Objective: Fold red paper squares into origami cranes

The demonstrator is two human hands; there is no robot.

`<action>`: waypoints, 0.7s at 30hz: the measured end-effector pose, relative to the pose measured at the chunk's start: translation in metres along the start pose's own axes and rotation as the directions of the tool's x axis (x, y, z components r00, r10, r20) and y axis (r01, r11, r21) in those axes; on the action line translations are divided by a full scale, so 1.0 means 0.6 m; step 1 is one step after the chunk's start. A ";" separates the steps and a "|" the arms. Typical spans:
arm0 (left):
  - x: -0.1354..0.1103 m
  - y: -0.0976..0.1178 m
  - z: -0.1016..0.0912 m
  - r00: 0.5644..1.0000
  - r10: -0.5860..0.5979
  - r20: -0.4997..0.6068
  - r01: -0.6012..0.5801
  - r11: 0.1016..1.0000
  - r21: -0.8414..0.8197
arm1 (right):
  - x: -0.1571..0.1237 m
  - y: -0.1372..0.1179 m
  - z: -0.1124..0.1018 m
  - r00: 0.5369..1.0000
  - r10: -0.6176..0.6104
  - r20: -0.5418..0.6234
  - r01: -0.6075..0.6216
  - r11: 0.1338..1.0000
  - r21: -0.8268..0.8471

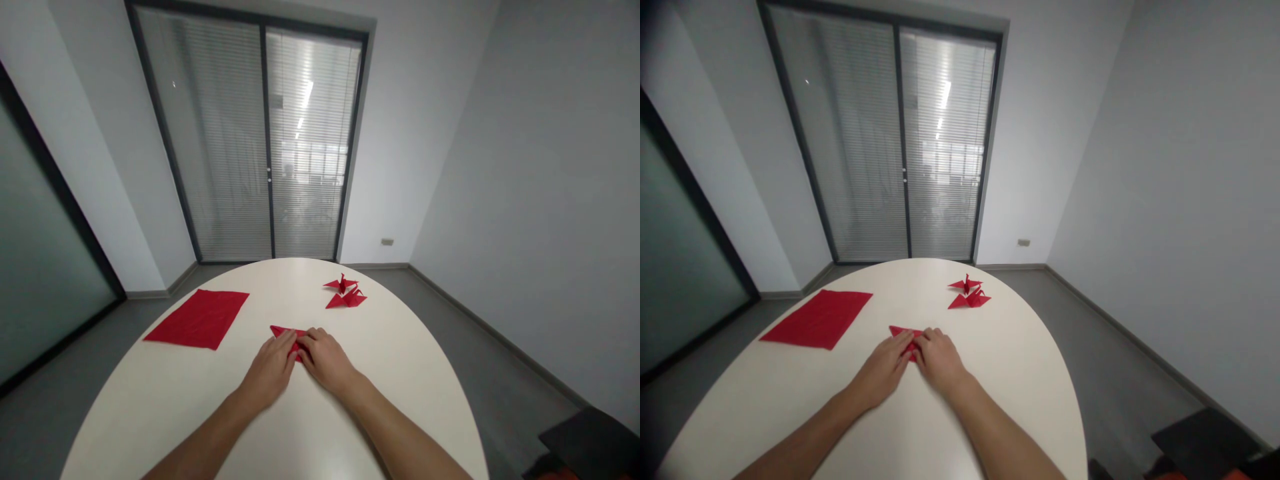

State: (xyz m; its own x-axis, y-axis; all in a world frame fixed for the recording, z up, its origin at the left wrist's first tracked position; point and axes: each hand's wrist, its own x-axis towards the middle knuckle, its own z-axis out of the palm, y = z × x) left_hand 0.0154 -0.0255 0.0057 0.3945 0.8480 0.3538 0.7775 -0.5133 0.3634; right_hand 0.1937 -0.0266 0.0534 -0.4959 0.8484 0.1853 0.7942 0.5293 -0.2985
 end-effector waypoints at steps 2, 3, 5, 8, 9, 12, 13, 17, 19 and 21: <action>-0.005 -0.002 0.006 0.994 0.008 0.106 -0.016 0.996 0.082 | -0.005 0.003 -0.003 0.999 -0.040 0.034 0.040 0.999 0.003; -0.006 -0.004 0.007 0.990 0.004 0.142 -0.021 0.992 0.120 | -0.009 0.004 -0.003 0.997 -0.055 0.061 0.054 0.998 0.007; -0.009 -0.008 0.009 0.985 -0.005 0.175 -0.026 0.983 0.180 | -0.016 0.004 -0.002 0.989 -0.054 0.135 0.053 0.999 0.011; -0.011 -0.011 0.010 0.982 -0.007 0.189 -0.035 0.976 0.217 | -0.023 0.002 0.005 0.973 0.004 0.231 -0.003 1.000 -0.002; -0.011 -0.011 0.010 0.981 -0.005 0.193 -0.037 0.975 0.218 | -0.024 0.001 0.007 0.970 0.014 0.244 -0.014 1.000 -0.004; -0.012 -0.012 0.010 0.983 -0.005 0.185 -0.034 0.978 0.204 | -0.023 0.004 0.013 0.969 0.005 0.248 -0.009 1.000 0.016; -0.013 -0.013 0.009 0.984 -0.008 0.176 -0.028 0.980 0.199 | -0.023 0.005 0.013 0.968 -0.002 0.252 -0.005 1.000 0.027; -0.014 -0.015 -0.001 0.986 -0.038 0.161 0.002 0.977 0.214 | -0.020 0.013 0.009 0.956 -0.020 0.292 0.005 0.999 0.053; -0.012 -0.013 -0.010 0.989 -0.049 0.138 0.017 0.974 0.227 | -0.019 0.017 0.007 0.951 -0.025 0.307 0.009 0.998 0.056; -0.009 -0.009 -0.018 0.995 -0.042 0.091 0.019 0.972 0.234 | -0.018 0.021 0.007 0.951 -0.043 0.307 0.026 0.998 0.059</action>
State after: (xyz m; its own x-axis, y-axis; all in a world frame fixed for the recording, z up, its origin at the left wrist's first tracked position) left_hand 0.0039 -0.0289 0.0109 0.4046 0.8771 0.2588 0.8779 -0.4518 0.1588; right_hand 0.2077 -0.0288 0.0438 -0.6137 0.7834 -0.0984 0.7587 0.5506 -0.3481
